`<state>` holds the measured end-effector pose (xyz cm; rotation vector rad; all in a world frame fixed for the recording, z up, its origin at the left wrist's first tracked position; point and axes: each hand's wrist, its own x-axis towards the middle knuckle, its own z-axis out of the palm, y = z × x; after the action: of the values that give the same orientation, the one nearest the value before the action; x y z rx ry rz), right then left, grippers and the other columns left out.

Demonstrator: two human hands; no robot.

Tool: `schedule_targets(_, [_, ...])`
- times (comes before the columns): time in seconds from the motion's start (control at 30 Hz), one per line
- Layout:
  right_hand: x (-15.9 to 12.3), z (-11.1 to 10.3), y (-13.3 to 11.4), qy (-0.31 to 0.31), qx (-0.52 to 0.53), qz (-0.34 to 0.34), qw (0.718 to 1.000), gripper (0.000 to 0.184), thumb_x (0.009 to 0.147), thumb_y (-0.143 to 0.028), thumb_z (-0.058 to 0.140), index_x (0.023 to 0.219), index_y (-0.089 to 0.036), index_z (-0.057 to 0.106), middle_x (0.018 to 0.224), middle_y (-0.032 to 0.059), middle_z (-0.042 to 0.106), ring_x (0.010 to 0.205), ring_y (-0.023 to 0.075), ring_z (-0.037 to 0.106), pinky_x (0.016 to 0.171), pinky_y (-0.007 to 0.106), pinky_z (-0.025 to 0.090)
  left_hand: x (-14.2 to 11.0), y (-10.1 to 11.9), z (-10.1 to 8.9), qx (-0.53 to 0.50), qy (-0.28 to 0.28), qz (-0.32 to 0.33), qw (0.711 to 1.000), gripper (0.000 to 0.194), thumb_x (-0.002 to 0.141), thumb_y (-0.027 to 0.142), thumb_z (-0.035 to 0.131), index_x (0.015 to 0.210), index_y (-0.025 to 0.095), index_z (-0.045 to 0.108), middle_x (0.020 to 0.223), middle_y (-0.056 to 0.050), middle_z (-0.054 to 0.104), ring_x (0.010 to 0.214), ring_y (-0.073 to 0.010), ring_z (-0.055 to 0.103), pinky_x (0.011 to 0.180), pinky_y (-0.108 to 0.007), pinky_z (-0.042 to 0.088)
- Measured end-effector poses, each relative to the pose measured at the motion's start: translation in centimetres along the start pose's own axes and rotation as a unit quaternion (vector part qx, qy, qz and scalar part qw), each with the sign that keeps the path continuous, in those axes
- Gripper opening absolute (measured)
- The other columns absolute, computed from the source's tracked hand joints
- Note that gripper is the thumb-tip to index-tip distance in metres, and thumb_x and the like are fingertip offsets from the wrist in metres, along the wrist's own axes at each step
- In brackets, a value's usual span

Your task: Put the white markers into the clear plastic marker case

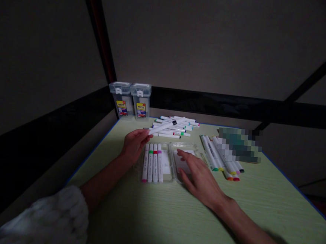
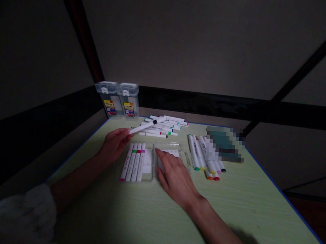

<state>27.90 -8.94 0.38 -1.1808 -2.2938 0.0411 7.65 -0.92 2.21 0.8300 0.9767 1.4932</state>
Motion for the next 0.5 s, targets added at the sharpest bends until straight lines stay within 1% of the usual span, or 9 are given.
schedule_targets(0.13, [0.0,0.1,0.0,-0.002,0.011,-0.008,1.000,0.056,0.082,-0.019,0.039,0.134,-0.015,0.018,0.125,0.0137,0.046,0.110,0.0228,0.046,0.090,0.043,0.040,-1.7,-0.8,1.2,0.009,-0.044,-0.043,0.998,0.016,0.054,0.020,0.070,0.060,0.012,0.058,0.058,0.003,0.059,0.057,-0.0064,0.058,0.061,-0.019,0.047])
schedule_targets(0.23, [0.0,0.1,0.0,-0.001,0.019,-0.015,1.000,0.060,0.083,-0.019,0.038,0.136,-0.015,0.011,0.129,0.0136,0.042,0.114,0.0229,0.044,0.092,0.044,0.040,-2.7,-1.3,1.6,0.027,-0.083,-0.049,0.995,0.019,0.053,0.024,0.071,0.059,0.013,0.057,0.056,0.003,0.059,0.058,-0.0081,0.059,0.064,-0.023,0.048])
schedule_targets(0.33, [0.1,0.1,-0.1,-0.002,0.010,-0.025,1.000,0.062,0.083,-0.019,0.038,0.137,-0.015,0.009,0.132,0.0137,0.039,0.117,0.0233,0.041,0.093,0.044,0.039,-3.4,-1.6,1.9,0.041,-0.115,-0.059,0.991,0.023,0.050,0.028,0.073,0.058,0.014,0.058,0.057,0.002,0.060,0.058,-0.0097,0.059,0.066,-0.025,0.049])
schedule_targets(0.5, [0.1,0.0,-0.1,-0.006,0.003,-0.019,1.000,0.062,0.083,-0.019,0.038,0.137,-0.014,0.009,0.132,0.0142,0.039,0.119,0.0237,0.039,0.095,0.044,0.038,-4.1,-1.8,2.4,0.024,-0.138,-0.105,0.985,0.025,0.045,0.029,0.075,0.056,0.014,0.058,0.056,0.003,0.061,0.055,-0.0094,0.060,0.064,-0.025,0.049])
